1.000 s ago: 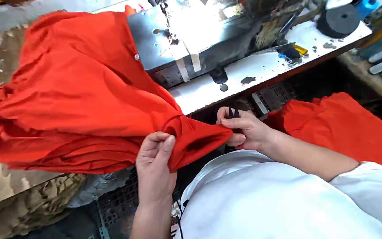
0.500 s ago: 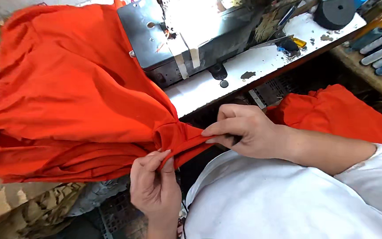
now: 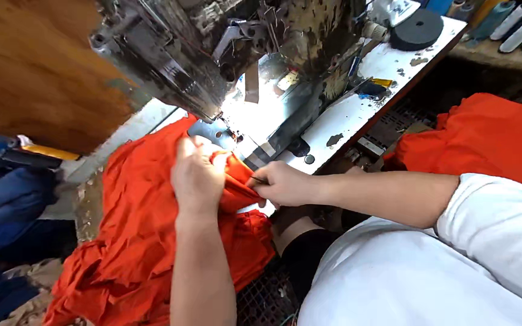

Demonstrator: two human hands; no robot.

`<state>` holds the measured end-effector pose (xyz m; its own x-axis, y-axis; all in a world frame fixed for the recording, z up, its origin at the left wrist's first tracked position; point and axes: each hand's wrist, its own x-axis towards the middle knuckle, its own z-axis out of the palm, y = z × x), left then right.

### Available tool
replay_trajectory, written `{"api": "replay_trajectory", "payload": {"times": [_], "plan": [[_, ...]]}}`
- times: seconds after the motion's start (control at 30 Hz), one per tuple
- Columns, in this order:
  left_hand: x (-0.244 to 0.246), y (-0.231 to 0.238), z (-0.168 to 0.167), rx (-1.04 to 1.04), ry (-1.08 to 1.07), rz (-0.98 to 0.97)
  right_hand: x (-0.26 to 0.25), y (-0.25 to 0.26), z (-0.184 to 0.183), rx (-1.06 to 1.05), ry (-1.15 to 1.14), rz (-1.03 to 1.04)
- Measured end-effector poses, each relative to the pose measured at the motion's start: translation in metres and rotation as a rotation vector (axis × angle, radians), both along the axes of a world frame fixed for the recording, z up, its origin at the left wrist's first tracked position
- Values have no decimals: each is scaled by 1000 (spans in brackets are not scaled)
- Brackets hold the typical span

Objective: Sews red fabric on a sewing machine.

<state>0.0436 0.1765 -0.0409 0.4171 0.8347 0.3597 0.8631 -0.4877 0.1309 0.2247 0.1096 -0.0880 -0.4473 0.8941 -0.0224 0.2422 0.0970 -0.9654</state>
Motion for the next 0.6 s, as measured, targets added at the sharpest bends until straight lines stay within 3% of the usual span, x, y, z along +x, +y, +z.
{"api": "replay_trajectory", "payload": {"times": [0.07, 0.13, 0.2, 0.3, 0.6], "plan": [[8, 19, -10, -121, -9, 65, 9, 3, -6, -207, 91, -15], [16, 40, -10, -192, -35, 122, 16, 13, -2, -268, 171, -76], [28, 63, -9, -204, -61, 177, 23, 30, 3, -259, 192, -131], [34, 84, -14, -152, -131, 95, 27, 45, 5, -213, 163, -169], [32, 88, -12, -211, -159, 86, 27, 38, 0, -179, 138, -171]]}}
